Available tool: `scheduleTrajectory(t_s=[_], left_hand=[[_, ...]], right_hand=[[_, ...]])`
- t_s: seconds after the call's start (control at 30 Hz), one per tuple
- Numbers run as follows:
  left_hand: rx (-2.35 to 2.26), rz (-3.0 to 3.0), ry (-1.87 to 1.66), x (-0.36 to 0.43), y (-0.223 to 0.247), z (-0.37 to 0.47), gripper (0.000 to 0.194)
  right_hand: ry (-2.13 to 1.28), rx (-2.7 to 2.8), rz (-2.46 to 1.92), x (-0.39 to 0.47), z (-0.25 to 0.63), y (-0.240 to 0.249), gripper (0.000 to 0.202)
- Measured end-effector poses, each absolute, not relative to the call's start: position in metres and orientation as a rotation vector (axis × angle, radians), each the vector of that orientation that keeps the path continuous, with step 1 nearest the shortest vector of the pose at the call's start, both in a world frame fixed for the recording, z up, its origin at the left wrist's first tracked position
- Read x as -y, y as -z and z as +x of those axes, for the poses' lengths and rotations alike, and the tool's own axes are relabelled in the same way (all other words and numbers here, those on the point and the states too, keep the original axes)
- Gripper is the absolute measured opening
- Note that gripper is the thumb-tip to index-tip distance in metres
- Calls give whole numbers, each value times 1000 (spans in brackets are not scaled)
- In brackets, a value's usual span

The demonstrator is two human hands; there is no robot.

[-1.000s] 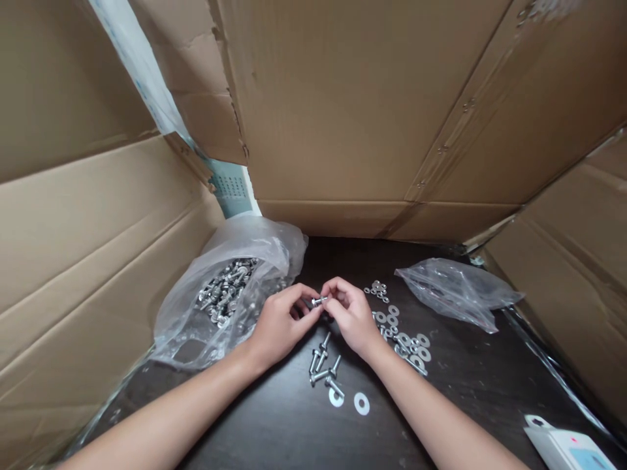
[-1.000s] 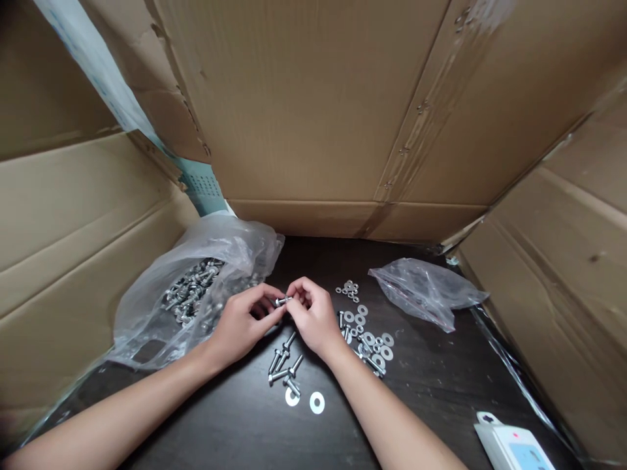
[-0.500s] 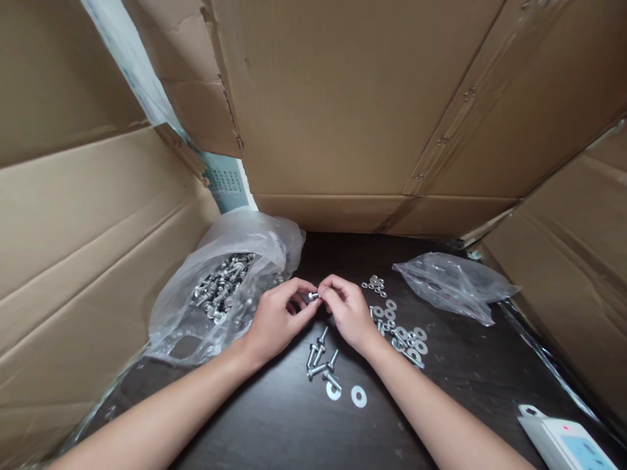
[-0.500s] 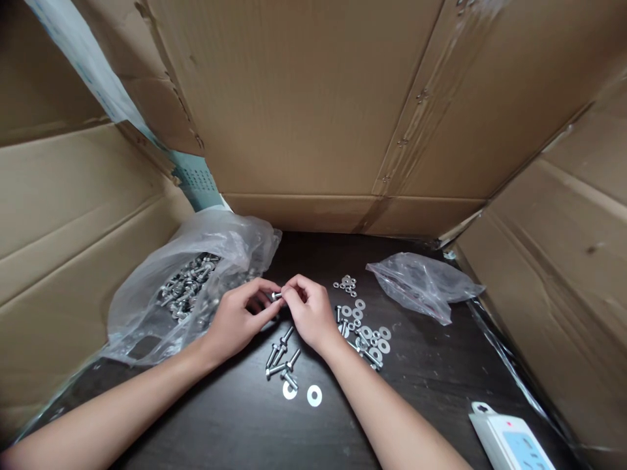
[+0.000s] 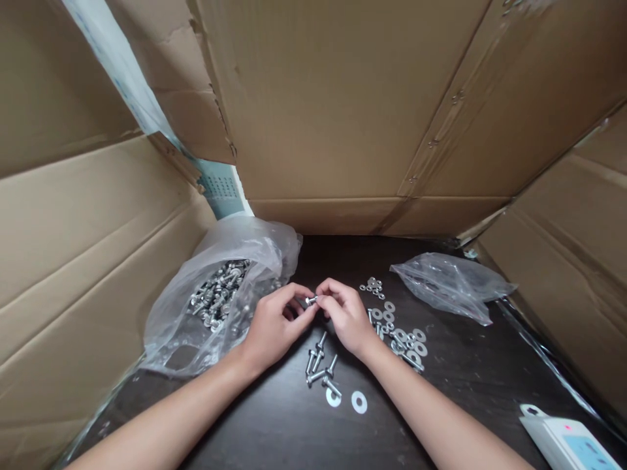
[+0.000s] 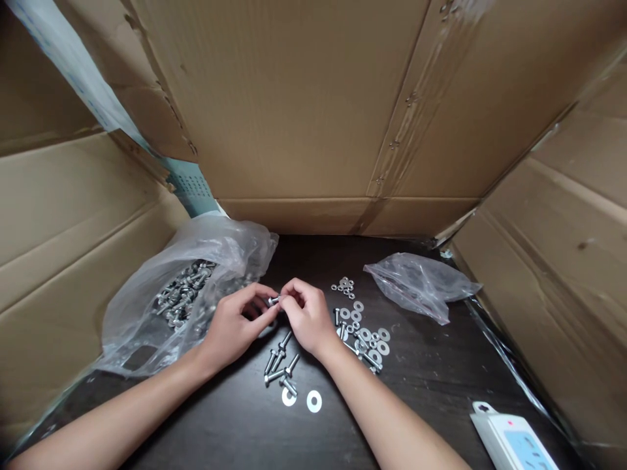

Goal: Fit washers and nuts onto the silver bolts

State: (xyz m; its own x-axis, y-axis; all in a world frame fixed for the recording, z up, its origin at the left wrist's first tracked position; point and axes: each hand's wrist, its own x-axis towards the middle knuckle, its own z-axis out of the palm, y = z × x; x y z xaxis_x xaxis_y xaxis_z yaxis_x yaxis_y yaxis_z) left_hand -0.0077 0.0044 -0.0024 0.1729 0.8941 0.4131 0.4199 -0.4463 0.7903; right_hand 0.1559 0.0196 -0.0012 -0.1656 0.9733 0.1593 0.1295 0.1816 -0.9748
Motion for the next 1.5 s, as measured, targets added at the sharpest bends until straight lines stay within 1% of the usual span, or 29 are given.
scheduleTrajectory(t_s=[0.77,1.17,1.5], left_hand=[[-1182,2048,-1234,-3,-1,-8,4],[-1215,2002,-1231,-2,-1,-7,2],[-1208,2008,-1233,-3,1,-8,2]], right_hand=[[-1108,1540,-1082,-18,157,-1,22],[-1126,1528,-1079,-19,158,0,16],[-1101,1549,-1092,-19,158,1,15]])
